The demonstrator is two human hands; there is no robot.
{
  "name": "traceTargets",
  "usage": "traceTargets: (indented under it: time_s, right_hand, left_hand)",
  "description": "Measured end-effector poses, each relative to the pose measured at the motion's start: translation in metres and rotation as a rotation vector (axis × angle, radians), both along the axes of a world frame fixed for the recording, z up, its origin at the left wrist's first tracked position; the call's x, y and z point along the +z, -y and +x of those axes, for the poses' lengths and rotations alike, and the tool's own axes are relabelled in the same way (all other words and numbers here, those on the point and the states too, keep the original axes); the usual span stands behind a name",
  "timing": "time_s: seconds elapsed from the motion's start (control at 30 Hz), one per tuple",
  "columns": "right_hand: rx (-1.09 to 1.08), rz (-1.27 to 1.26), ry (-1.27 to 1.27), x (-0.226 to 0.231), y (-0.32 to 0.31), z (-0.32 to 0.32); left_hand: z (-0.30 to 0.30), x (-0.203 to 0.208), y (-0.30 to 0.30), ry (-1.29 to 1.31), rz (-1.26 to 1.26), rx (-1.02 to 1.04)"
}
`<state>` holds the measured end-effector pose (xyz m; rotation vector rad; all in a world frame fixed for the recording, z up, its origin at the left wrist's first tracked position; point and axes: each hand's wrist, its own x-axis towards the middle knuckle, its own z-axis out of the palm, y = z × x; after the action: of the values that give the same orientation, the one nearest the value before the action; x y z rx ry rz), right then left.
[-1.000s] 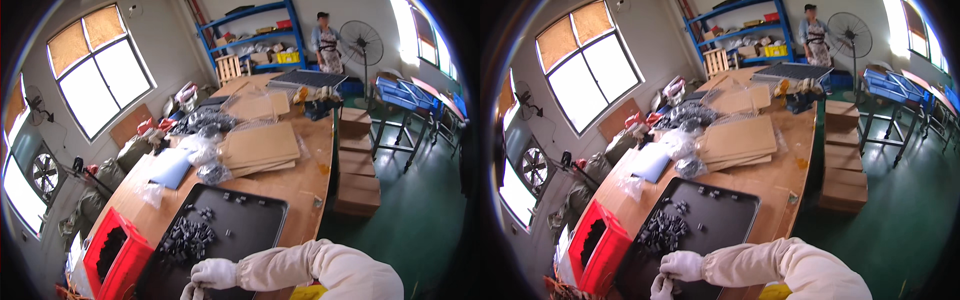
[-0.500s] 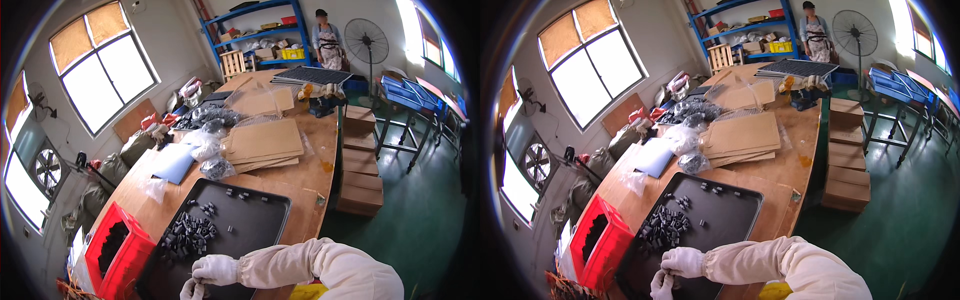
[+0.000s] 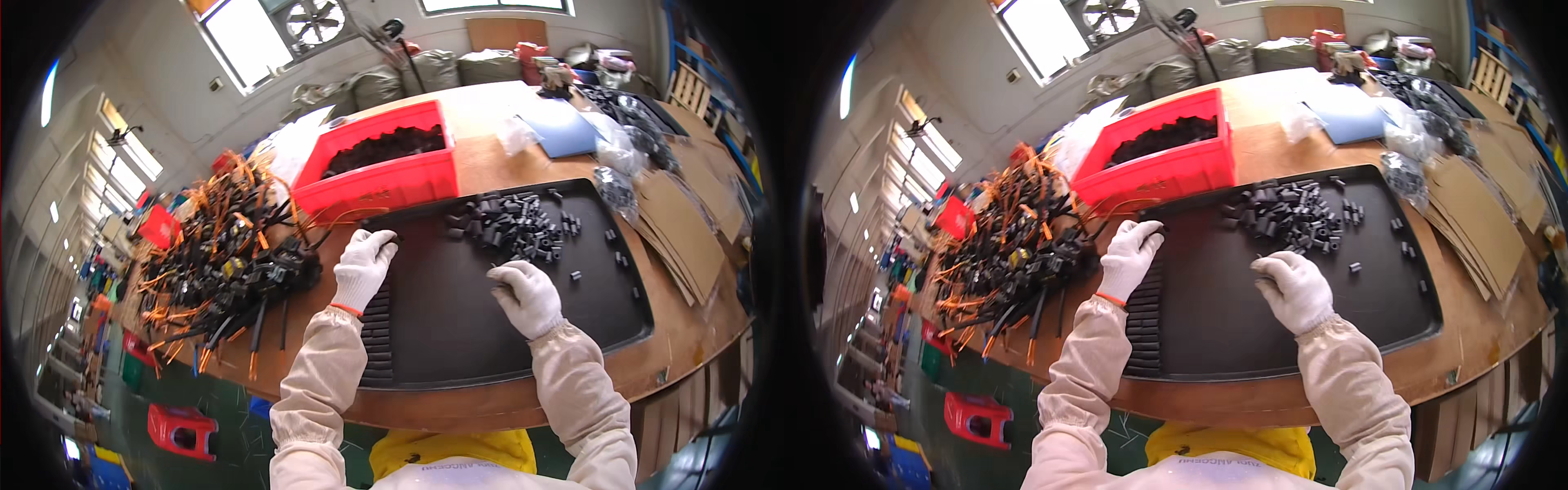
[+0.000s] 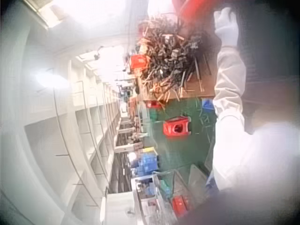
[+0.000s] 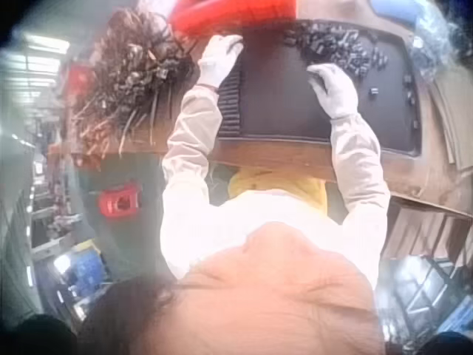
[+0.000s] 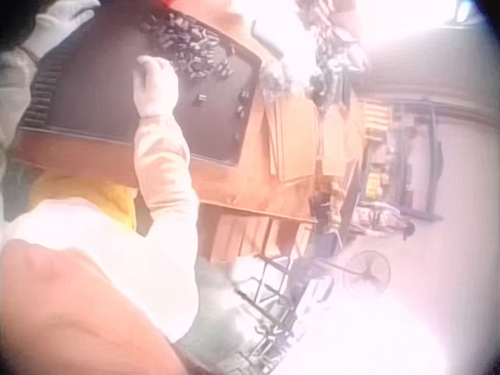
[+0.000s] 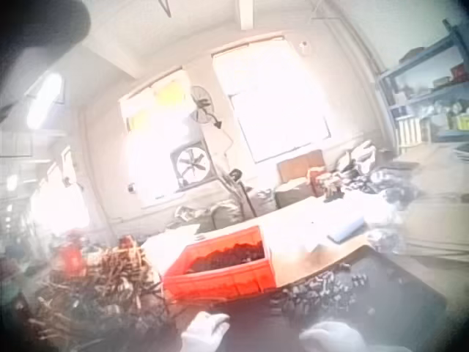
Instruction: The person joins small black cylindrical pieces together by hand and lines them up in slots along the edge of a tray.
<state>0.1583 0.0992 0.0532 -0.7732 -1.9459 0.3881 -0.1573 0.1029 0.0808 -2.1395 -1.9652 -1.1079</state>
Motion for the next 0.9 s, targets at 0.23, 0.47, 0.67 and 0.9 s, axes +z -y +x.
traceTargets:
  time_s: [0.23,0.47,0.67,0.9]
  right_hand:
    - [0.026,-0.021,0.041,-0.005,0.006,-0.001]
    - [0.015,-0.009,0.078,-0.01,0.005,0.003]
    - [0.02,-0.013,0.084,-0.01,0.002,0.003]
    - [0.026,-0.013,0.091,-0.009,0.003,0.002]
  left_hand:
    - [-0.027,-0.02,0.012,-0.497,-0.087,0.244]
    - [-0.048,-0.034,-0.022,-0.62,-0.148,0.021]
    - [-0.035,-0.022,-0.016,-0.488,-0.362,0.027]
    - [-0.042,-0.027,-0.02,-0.734,-0.222,0.029]
